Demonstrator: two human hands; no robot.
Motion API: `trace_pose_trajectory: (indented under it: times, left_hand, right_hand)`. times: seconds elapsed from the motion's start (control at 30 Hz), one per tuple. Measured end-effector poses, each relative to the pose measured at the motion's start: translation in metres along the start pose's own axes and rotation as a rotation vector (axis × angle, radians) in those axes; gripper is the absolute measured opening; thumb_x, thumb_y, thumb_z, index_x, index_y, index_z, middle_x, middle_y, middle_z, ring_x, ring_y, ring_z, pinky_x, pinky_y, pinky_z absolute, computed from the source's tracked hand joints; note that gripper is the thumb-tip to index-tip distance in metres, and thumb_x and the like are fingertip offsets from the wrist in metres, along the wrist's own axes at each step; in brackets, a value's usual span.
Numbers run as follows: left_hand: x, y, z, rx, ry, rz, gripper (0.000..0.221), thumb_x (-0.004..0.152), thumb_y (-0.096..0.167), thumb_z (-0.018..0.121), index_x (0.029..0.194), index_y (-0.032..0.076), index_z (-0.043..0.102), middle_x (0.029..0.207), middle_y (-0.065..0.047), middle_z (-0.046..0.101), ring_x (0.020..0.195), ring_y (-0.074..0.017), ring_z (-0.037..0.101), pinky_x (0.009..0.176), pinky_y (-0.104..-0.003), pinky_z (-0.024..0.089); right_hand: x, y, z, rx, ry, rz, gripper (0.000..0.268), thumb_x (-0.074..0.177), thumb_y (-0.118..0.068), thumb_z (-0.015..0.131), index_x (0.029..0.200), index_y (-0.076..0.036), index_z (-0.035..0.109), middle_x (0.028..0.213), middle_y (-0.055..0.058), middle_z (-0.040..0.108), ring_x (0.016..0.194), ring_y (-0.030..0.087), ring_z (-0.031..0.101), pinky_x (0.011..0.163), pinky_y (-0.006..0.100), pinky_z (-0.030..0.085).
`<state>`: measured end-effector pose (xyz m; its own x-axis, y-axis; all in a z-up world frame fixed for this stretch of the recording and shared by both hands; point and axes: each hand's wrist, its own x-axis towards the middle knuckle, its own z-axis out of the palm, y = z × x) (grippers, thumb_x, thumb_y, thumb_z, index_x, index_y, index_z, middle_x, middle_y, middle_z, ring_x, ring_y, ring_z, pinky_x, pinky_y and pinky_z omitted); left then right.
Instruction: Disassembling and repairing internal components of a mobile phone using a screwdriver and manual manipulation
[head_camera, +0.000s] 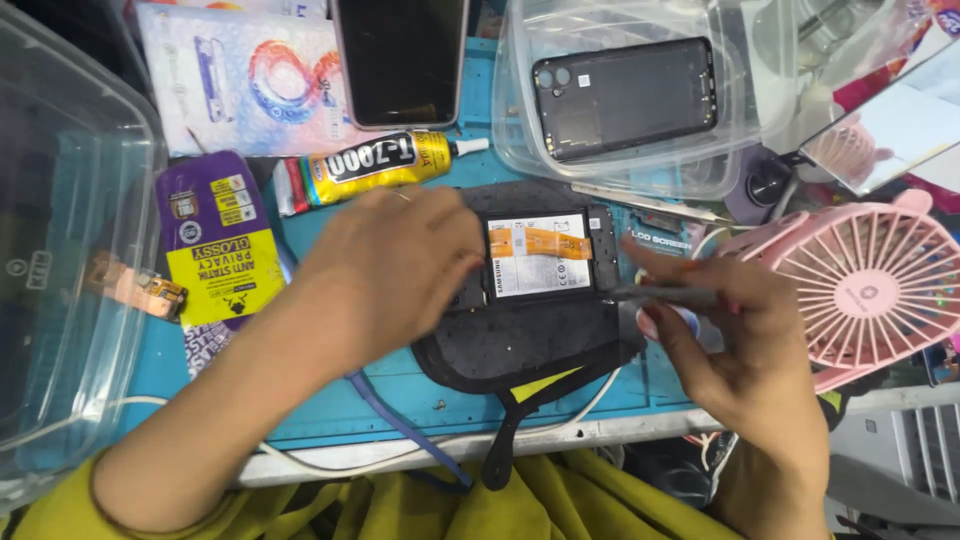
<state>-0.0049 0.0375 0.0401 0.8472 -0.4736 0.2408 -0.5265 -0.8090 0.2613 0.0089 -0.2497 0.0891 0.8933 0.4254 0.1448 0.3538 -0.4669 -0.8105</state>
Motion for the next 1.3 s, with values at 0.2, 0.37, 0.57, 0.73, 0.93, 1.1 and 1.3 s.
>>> trace_pose_trajectory:
  times: [0.2, 0.37, 0.57, 0.73, 0.93, 1.1, 1.3]
  left_hand:
    - [-0.012, -0.013, -0.033, -0.110, -0.344, -0.572, 0.017, 0.103, 0.029, 0.048, 0.102, 0.018, 0.061, 0.093, -0.009, 0.072, 0.081, -0.0456, 0.068, 0.062, -0.061, 0.049]
    - [-0.012, -0.017, -0.019, -0.234, -0.475, -0.471, 0.015, 0.103, 0.029, 0.047, 0.096, 0.020, 0.057, 0.088, -0.005, 0.070, 0.083, -0.0341, 0.066, 0.067, -0.052, 0.046]
    - [-0.012, -0.022, -0.016, -0.319, -0.428, -0.446, 0.016, 0.103, 0.029, 0.052, 0.099, 0.018, 0.063, 0.088, -0.004, 0.073, 0.085, -0.0305, 0.068, 0.067, -0.048, 0.047]
    - [-0.010, -0.017, -0.002, -0.431, -0.355, -0.269, 0.014, 0.096, 0.032, 0.059, 0.099, 0.028, 0.072, 0.087, 0.008, 0.079, 0.089, -0.0204, 0.073, 0.064, -0.045, 0.050]
    - [-0.007, -0.012, -0.001, -0.515, -0.207, -0.095, 0.005, 0.095, 0.029, 0.066, 0.093, 0.028, 0.070, 0.070, 0.014, 0.074, 0.074, -0.0133, 0.074, 0.057, -0.040, 0.045]
    - [-0.007, -0.012, -0.003, -0.513, -0.219, -0.110, 0.004, 0.095, 0.030, 0.066, 0.094, 0.028, 0.069, 0.074, 0.014, 0.076, 0.075, -0.0148, 0.074, 0.058, -0.041, 0.044]
    - [-0.008, -0.014, 0.001, -0.500, -0.194, -0.103, 0.002, 0.096, 0.028, 0.067, 0.098, 0.029, 0.065, 0.066, 0.015, 0.072, 0.071, -0.0143, 0.072, 0.058, -0.039, 0.043]
  right_hand:
    - [-0.007, 0.014, 0.006, -0.302, 0.184, -0.249, 0.053, 0.092, 0.003, 0.085, 0.123, 0.003, 0.041, 0.088, 0.016, 0.074, 0.087, 0.023, 0.079, 0.074, 0.025, 0.058]
    - [-0.015, -0.001, 0.011, -0.328, 0.162, -0.080, 0.050, 0.093, 0.001, 0.082, 0.128, -0.001, 0.046, 0.094, 0.014, 0.076, 0.081, 0.017, 0.077, 0.069, 0.023, 0.059]
    - [-0.020, -0.006, 0.009, -0.327, 0.165, -0.134, 0.047, 0.099, 0.011, 0.074, 0.131, 0.009, 0.040, 0.113, 0.026, 0.068, 0.103, 0.029, 0.076, 0.090, 0.031, 0.060]
    - [-0.028, -0.021, 0.046, -0.032, 0.387, -0.332, 0.059, 0.100, 0.020, 0.066, 0.137, -0.002, 0.026, 0.127, 0.038, 0.049, 0.097, 0.050, 0.074, 0.089, 0.048, 0.069]
    - [-0.017, -0.034, 0.083, 0.073, 0.451, -0.292, 0.056, 0.094, 0.007, 0.068, 0.125, -0.011, 0.025, 0.093, 0.032, 0.061, 0.085, 0.044, 0.076, 0.082, 0.044, 0.066]
    - [-0.020, -0.027, 0.086, 0.123, 0.439, -0.245, 0.055, 0.094, 0.006, 0.066, 0.125, -0.012, 0.024, 0.093, 0.035, 0.062, 0.084, 0.043, 0.075, 0.077, 0.042, 0.065]
    - [-0.020, -0.023, 0.086, 0.129, 0.467, -0.257, 0.055, 0.093, 0.003, 0.069, 0.124, -0.013, 0.026, 0.094, 0.026, 0.055, 0.081, 0.042, 0.076, 0.079, 0.042, 0.066]
